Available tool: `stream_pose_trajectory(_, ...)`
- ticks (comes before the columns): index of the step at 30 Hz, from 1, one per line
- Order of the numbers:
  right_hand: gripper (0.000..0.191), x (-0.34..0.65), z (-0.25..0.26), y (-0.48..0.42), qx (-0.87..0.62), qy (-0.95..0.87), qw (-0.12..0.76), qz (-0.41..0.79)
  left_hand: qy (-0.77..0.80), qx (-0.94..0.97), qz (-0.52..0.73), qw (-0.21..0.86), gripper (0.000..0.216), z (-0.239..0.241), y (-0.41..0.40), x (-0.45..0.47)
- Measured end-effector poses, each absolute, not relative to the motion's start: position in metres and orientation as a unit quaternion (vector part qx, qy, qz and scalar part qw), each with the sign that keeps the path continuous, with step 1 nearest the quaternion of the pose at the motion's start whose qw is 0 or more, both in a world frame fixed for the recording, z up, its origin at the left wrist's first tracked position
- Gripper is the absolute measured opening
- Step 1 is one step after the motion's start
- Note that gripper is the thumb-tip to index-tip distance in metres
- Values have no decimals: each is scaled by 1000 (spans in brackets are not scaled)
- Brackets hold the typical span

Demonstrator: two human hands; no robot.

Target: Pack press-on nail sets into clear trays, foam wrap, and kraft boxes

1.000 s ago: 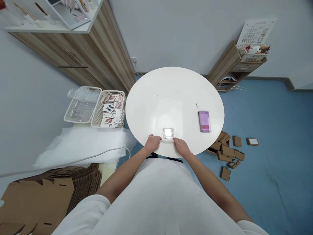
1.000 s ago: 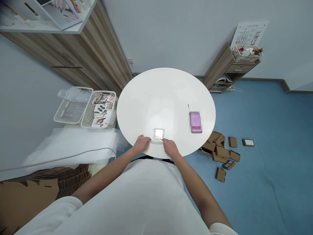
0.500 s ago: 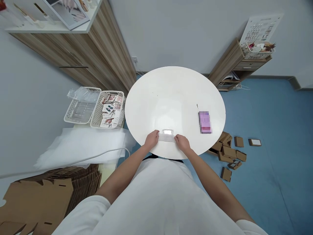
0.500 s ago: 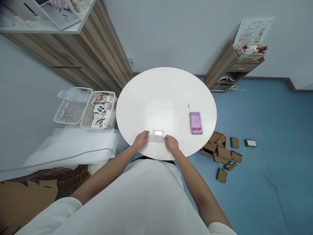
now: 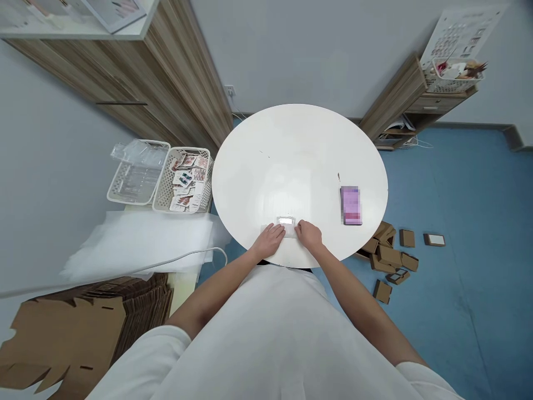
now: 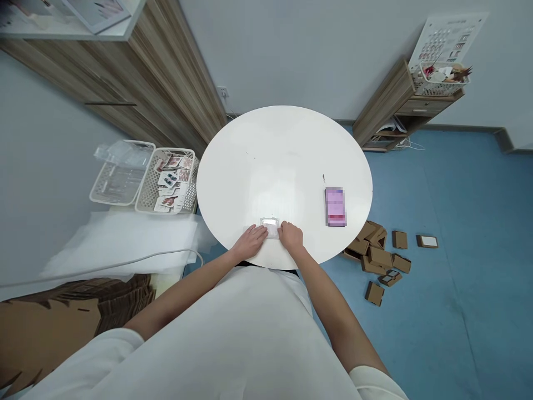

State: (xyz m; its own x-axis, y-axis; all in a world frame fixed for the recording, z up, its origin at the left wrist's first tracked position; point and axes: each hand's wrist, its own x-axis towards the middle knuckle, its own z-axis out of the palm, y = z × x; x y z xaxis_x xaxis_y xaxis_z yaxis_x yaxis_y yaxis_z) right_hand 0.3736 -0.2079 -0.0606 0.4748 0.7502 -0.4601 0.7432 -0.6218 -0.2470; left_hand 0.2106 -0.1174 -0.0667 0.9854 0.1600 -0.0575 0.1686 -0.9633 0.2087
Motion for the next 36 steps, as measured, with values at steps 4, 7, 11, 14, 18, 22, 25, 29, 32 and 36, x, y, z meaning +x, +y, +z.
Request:
stream_pose_trajectory(4, 17, 369, -64, -216, -858, -492, 55, 137, 105, 988, -18, 109, 39, -73, -109, 210)
stream_pose_trajectory(7, 18, 365, -64, -224, -819, -558, 111, 70, 121, 984, -19, 132, 39, -75, -108, 209)
stream_pose_trajectory(11, 19, 365, -65, -223, -738, -657, 117, 102, 141, 977, -12, 158, 37, -78, -108, 210)
stream_pose_trajectory(14, 30, 370, -69, -215, -729, -664, 99, 132, 158, 972, -14, 173, 34, -80, -105, 212)
stream_pose_trajectory(18, 30, 374, -75, -208, -725, -661, 99, 166, 149, 968, -7, 201, 29, -82, -99, 217)
stream_pose_trajectory(22, 32, 370, -80, -219, -732, -649, 110, 177, 121, 969, -2, 214, 27, -83, -100, 214)
stream_pose_trajectory(25, 33, 366, -81, -229, -724, -654, 122, 179, 100, 971, -1, 216, 29, -82, -105, 210)
stream_pose_trajectory(29, 34, 364, -84, -233, -722, -657, 129, 174, 92, 974, 3, 206, 30, -80, -107, 207)
stream_pose_trajectory(32, 33, 363, -84, -235, -721, -657, 133, 175, 78, 977, 2, 201, 31, -75, -105, 207)
stream_pose_trajectory(36, 32, 358, -81, -241, -713, -661, 136, 192, 54, 978, -8, 202, 33, -67, -106, 204)
